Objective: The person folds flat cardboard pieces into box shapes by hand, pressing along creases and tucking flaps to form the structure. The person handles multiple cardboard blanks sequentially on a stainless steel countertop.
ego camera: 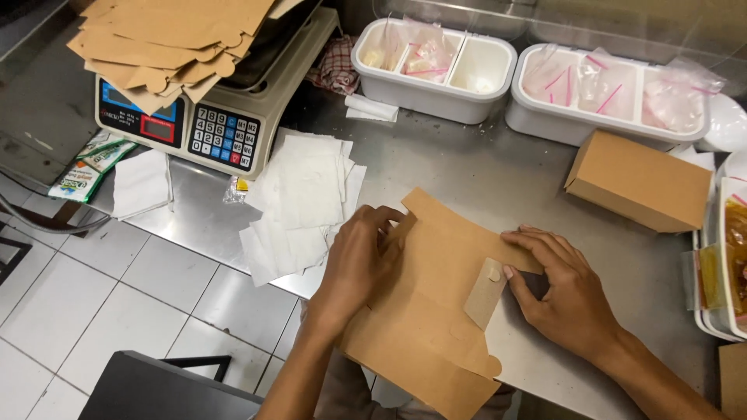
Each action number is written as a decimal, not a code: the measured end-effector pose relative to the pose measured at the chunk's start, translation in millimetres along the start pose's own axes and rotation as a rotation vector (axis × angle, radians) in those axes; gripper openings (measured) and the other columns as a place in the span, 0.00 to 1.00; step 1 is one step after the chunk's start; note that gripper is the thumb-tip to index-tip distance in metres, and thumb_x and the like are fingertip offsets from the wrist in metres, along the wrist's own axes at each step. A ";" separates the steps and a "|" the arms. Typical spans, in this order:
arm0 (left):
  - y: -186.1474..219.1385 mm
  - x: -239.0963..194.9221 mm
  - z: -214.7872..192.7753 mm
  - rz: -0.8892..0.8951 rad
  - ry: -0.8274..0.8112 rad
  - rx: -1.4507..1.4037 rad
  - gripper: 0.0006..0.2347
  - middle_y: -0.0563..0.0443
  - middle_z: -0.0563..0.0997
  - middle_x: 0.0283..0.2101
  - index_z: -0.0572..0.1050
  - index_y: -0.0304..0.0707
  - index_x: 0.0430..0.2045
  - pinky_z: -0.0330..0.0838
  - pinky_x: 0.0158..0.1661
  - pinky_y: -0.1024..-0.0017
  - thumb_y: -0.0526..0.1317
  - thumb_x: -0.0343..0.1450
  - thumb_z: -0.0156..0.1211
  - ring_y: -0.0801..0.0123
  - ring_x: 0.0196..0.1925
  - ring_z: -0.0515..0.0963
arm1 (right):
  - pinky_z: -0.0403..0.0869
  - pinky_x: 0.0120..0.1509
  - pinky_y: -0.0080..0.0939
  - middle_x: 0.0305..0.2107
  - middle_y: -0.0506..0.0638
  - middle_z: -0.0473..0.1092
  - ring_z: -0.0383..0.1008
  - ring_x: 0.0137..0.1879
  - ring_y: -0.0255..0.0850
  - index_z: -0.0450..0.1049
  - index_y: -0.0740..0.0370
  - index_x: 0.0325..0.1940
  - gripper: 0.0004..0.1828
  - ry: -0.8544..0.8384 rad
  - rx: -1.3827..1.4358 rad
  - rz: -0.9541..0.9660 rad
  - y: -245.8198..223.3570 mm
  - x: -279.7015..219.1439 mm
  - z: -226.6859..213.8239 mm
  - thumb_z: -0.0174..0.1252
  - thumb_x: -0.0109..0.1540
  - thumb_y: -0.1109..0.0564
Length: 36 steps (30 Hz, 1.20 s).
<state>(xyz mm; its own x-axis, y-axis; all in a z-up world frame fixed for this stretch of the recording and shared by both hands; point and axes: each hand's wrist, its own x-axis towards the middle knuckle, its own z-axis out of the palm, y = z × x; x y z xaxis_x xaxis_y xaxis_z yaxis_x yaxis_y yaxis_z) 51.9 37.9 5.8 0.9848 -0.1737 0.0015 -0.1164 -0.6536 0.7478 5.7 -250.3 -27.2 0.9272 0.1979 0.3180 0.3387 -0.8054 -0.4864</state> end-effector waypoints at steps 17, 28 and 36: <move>119.2 20.9 -23.5 0.807 0.213 -0.046 0.13 0.58 0.86 0.48 0.77 0.49 0.48 0.68 0.48 0.63 0.28 0.74 0.56 0.59 0.48 0.81 | 0.72 0.49 0.39 0.47 0.62 0.75 0.76 0.50 0.46 0.70 0.73 0.58 0.25 0.440 1.019 0.278 11.3 -16.1 -6.3 0.37 0.75 0.49; 111.9 33.2 2.3 0.972 -0.027 -0.097 0.11 0.59 0.80 0.43 0.75 0.46 0.37 0.63 0.60 0.58 0.24 0.71 0.56 0.58 0.50 0.75 | 0.70 0.48 0.43 0.36 0.53 0.75 0.74 0.42 0.44 0.74 0.62 0.45 0.18 0.410 1.445 0.301 51.4 -27.6 13.1 0.47 0.67 0.46; 68.8 17.9 28.5 0.974 -0.137 -0.116 0.12 0.45 0.75 0.60 0.79 0.50 0.50 0.71 0.58 0.53 0.29 0.77 0.61 0.52 0.61 0.80 | 0.70 0.41 0.38 0.32 0.57 0.74 0.74 0.35 0.42 0.75 0.72 0.46 0.17 0.156 1.234 0.420 2.0 -4.6 -16.0 0.47 0.71 0.54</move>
<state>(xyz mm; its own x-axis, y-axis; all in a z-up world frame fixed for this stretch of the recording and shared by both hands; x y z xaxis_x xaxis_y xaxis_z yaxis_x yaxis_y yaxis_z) 57.9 -31.1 38.3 0.4416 -0.6854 0.5790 -0.8467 -0.1050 0.5215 -0.5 -261.8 -16.6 0.9972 -0.0744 0.0111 0.0305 0.2645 -0.9639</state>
